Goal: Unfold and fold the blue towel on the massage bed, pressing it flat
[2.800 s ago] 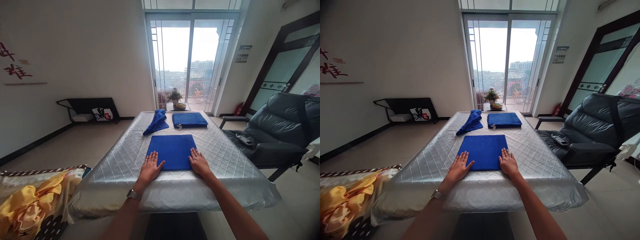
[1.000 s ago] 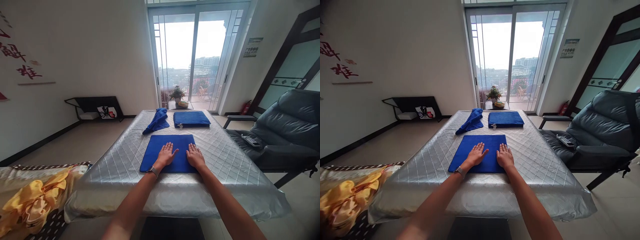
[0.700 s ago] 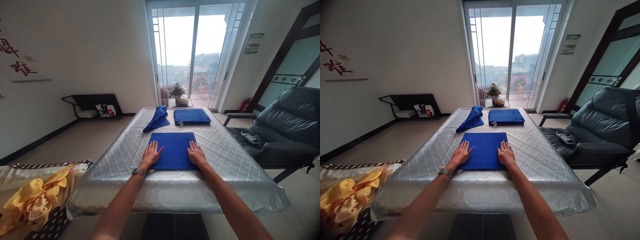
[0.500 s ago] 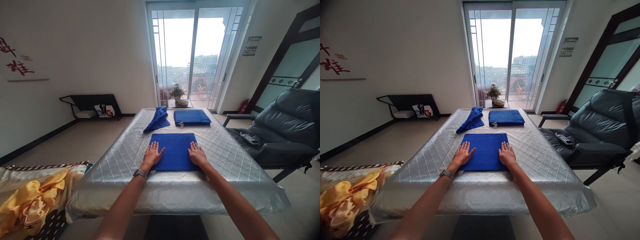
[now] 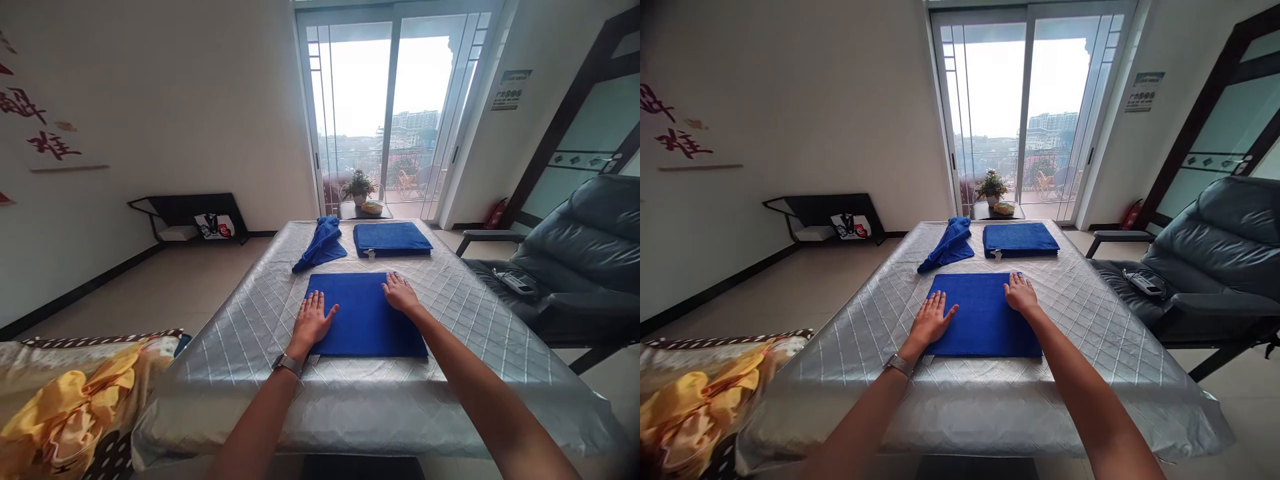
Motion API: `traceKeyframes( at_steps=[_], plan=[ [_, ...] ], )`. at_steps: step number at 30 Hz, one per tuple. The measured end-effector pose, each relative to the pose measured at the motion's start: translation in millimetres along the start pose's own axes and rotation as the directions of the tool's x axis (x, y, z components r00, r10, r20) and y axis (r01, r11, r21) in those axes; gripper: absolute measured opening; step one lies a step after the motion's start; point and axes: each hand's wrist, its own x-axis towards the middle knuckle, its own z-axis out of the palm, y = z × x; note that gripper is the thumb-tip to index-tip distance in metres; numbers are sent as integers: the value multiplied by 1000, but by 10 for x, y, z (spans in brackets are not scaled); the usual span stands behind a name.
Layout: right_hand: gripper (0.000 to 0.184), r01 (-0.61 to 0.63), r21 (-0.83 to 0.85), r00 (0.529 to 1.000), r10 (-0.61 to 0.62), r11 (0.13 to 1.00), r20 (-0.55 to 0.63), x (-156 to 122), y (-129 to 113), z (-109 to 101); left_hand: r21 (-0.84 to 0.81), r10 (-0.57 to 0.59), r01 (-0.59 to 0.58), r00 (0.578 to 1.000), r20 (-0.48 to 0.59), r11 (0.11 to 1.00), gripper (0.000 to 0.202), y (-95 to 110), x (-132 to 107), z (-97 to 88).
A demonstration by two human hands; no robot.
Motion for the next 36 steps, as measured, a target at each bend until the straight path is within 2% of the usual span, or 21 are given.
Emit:
traceKeyframes(
  at_steps=[4,11,17,19,22,24,27,30,31,33,36],
  plan=[
    [70,-21,21,1000,21,1000,-3,133,26,86,16,1,-1,1000,-4,1000,94,-13,1,13],
    [72,-23,51,1000,23,998,14,204,84,174,40,-8,7,1000,10,999,95,-33,14,61],
    [71,-16,72,1000,15,997,17,220,99,181,85,-7,0,996,84,996,95,-69,11,-7],
    [71,-14,76,1000,13,997,13,221,99,192,123,3,-12,997,74,992,94,-41,47,-50],
    [71,-16,80,1000,15,997,6,219,93,202,130,57,-58,998,8,990,92,214,186,-99],
    [71,-17,78,1000,17,997,0,210,88,199,77,149,-148,989,-1,986,87,554,338,-95],
    [70,-5,60,1000,5,998,-10,177,89,185,-30,312,-312,950,6,950,78,1175,623,-25],
    [67,18,35,1000,-17,999,-8,143,102,174,-90,361,-358,932,16,929,77,1629,890,86],
    [67,23,29,1000,-22,999,-5,137,105,173,-97,353,-350,935,22,932,77,1699,957,124],
    [66,22,24,1000,-22,999,-5,136,105,173,-96,324,-319,946,34,943,78,1704,1046,195],
    [67,4,33,1000,-4,999,-12,152,90,174,-85,264,-260,963,52,962,81,1440,1084,257]
  ],
)
